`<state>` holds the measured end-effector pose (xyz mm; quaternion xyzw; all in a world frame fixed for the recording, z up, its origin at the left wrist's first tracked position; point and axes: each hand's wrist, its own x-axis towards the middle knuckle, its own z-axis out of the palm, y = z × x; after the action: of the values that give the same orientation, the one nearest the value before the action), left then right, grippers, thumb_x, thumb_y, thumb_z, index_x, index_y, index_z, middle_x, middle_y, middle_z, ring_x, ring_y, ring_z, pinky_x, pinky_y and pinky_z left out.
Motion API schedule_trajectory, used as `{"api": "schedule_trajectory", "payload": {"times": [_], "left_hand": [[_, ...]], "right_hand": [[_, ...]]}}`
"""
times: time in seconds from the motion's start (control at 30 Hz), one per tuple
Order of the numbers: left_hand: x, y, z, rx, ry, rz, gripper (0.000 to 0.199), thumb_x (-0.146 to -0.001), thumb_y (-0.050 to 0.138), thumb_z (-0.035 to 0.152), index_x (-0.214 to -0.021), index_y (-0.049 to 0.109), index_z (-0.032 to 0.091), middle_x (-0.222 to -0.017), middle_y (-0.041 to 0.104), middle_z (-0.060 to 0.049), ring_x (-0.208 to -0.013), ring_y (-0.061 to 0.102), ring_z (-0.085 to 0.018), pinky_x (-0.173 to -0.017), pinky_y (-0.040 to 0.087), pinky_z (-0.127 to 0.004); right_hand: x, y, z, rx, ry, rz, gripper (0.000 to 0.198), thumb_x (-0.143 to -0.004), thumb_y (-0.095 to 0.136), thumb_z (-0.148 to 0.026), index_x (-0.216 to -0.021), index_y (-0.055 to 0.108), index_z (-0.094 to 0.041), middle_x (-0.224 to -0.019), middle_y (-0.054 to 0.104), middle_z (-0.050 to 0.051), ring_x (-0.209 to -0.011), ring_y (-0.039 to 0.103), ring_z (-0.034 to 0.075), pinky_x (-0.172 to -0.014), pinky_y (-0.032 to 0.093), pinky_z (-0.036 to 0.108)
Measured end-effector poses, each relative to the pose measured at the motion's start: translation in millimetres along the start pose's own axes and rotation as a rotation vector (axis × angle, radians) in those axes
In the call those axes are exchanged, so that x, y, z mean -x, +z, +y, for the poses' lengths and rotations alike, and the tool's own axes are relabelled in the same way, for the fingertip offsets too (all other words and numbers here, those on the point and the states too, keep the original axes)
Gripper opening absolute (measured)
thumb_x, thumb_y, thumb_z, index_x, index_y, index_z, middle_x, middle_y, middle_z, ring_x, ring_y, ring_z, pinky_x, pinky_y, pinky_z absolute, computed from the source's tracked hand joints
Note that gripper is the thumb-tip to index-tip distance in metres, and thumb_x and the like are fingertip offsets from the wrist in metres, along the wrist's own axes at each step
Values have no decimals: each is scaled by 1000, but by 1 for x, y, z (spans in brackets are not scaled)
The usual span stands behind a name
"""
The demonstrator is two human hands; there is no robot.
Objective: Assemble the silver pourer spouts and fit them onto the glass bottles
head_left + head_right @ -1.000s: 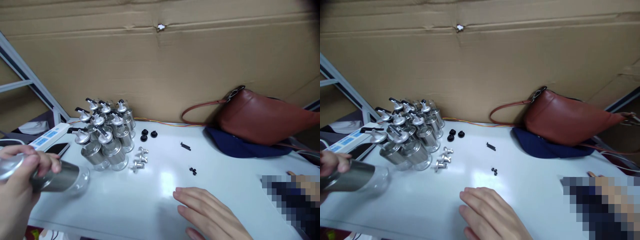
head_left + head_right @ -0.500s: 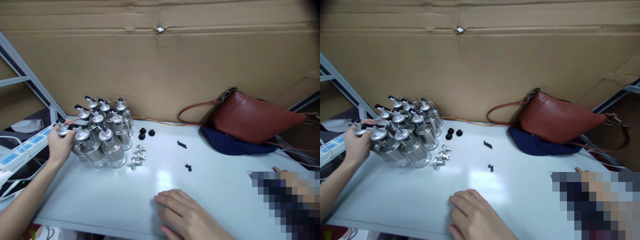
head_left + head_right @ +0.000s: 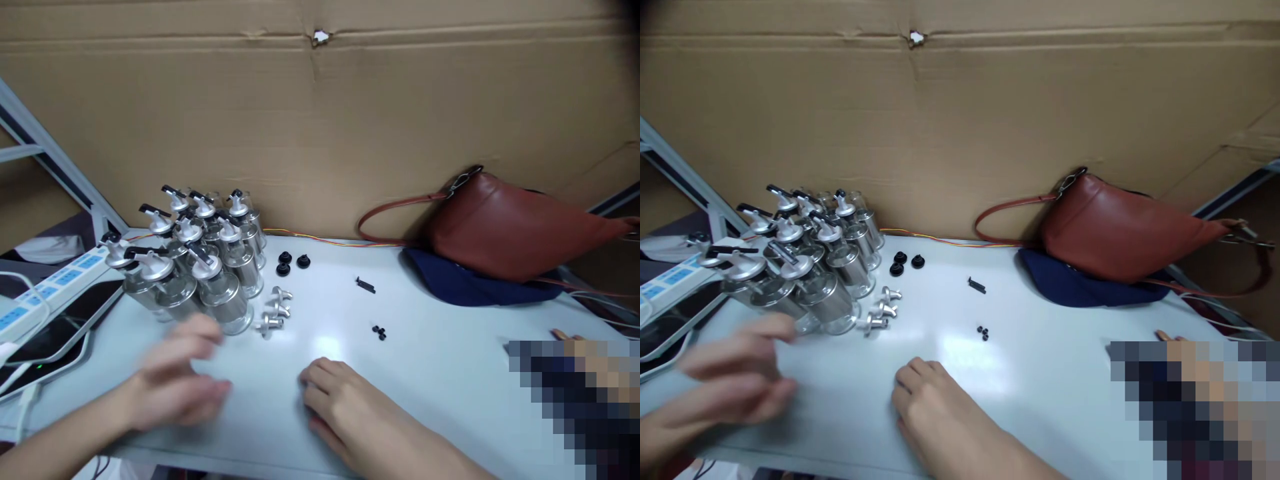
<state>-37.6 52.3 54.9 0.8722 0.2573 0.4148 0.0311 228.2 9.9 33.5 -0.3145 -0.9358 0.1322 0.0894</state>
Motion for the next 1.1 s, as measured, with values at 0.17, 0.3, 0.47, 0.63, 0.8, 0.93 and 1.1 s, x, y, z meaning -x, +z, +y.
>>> {"api": "schedule_trajectory", "payload": {"times": [0.17,0.3,0.47,0.63,0.8,0.93,1.1], "left_hand": [[-6,78,27,143,512,-224,12,-83,53,20,-71,54,20,-63,55,2,-49,44,-11,-43,35,-27],[-6,107,18,102,572,-334,14,-80,54,16,-67,55,18,-55,49,2,-49,41,-13,-44,33,-29],[-6,110,10,98,424,-595,13,-82,53,20,-68,55,18,-61,56,-1,-55,43,-16,-49,38,-30],[-4,112,7,157,398,-584,12,-81,50,17,-70,57,17,-65,60,-3,-58,46,-16,-53,40,-30],[0,115,5,179,402,-522,12,-79,50,17,-70,58,16,-66,62,-4,-59,49,-16,-54,39,-30],[-1,116,4,193,406,-490,13,-75,50,13,-66,59,17,-62,61,-2,-54,47,-15,-51,37,-29],[-4,114,4,200,414,-451,15,-74,50,12,-63,59,17,-58,58,-1,-52,44,-15,-49,37,-29]], "right_hand": [[-25,-6,7,-8,12,-89,11,-84,61,-7,-76,62,-14,-85,65,4,-79,59,18,-68,48,29],[-32,-7,23,-50,60,-97,14,-85,59,-3,-76,61,-13,-86,63,5,-80,55,18,-71,46,29],[-35,-5,36,-183,114,-37,17,-86,52,0,-82,61,-13,-89,62,5,-85,54,16,-73,45,24],[-42,7,34,-15,163,15,33,-87,51,-2,-116,59,-14,-102,64,10,-89,56,22,-69,49,29],[-46,12,36,201,86,49,58,-83,49,-2,-138,48,-19,-149,45,9,-88,58,24,-51,49,29],[-44,14,38,239,-2,11,57,-85,50,-4,-141,46,-14,-154,37,1,-86,58,22,-48,51,30],[-37,15,39,141,15,63,46,-89,52,-7,-135,52,-10,-138,58,7,-96,60,24,-62,56,32]]}}
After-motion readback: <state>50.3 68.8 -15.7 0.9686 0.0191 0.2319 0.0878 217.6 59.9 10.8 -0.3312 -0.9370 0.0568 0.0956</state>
